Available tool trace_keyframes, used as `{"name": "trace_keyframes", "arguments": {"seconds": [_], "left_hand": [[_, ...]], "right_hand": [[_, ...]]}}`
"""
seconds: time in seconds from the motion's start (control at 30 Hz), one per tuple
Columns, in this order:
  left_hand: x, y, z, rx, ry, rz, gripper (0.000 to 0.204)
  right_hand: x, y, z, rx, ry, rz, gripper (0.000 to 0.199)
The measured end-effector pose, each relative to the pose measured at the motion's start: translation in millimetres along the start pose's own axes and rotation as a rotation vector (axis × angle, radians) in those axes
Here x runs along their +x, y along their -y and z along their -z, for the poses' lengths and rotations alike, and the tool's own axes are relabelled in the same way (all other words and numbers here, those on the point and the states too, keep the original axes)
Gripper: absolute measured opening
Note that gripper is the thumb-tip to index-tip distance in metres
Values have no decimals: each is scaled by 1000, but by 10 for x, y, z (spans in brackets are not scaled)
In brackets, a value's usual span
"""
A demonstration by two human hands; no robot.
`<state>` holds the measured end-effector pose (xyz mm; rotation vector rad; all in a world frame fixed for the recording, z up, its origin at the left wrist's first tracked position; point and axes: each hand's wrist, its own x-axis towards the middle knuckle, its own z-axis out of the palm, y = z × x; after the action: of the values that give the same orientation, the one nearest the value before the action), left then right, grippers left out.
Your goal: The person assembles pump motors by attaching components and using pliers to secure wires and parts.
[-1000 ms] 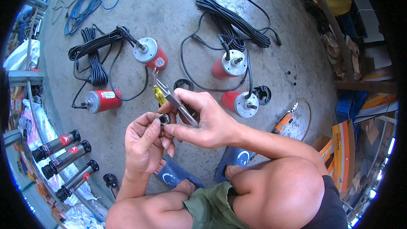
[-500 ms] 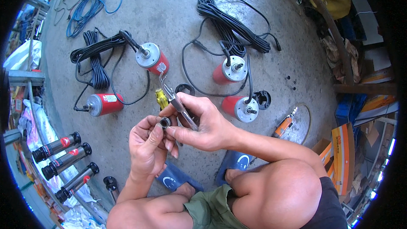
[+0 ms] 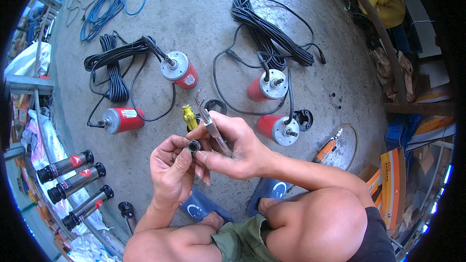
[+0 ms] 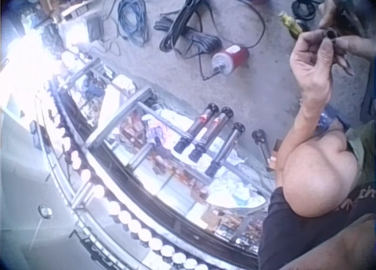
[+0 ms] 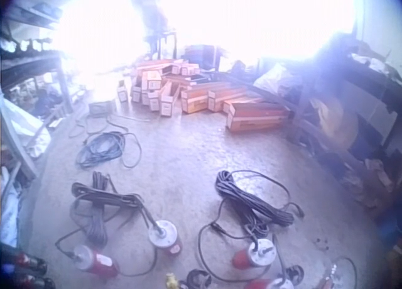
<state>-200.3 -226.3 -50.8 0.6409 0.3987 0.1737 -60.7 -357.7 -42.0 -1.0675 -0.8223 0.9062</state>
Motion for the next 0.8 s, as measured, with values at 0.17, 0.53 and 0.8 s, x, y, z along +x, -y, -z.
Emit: {"name": "trace_keyframes", "arguments": {"seconds": [0.17, 0.53, 0.8], "left_hand": [[-6, -4, 11, 28, 9, -15, 20], [-33, -104, -106, 236, -58, -47, 10], [-47, -140, -130, 239, -93, 39, 10]], "right_hand": [[-16, -53, -32, 72, -13, 6, 25], [-45, -88, -31, -59, -11, 55, 27], [-152, -238, -164, 138, -134, 1, 30]]}}
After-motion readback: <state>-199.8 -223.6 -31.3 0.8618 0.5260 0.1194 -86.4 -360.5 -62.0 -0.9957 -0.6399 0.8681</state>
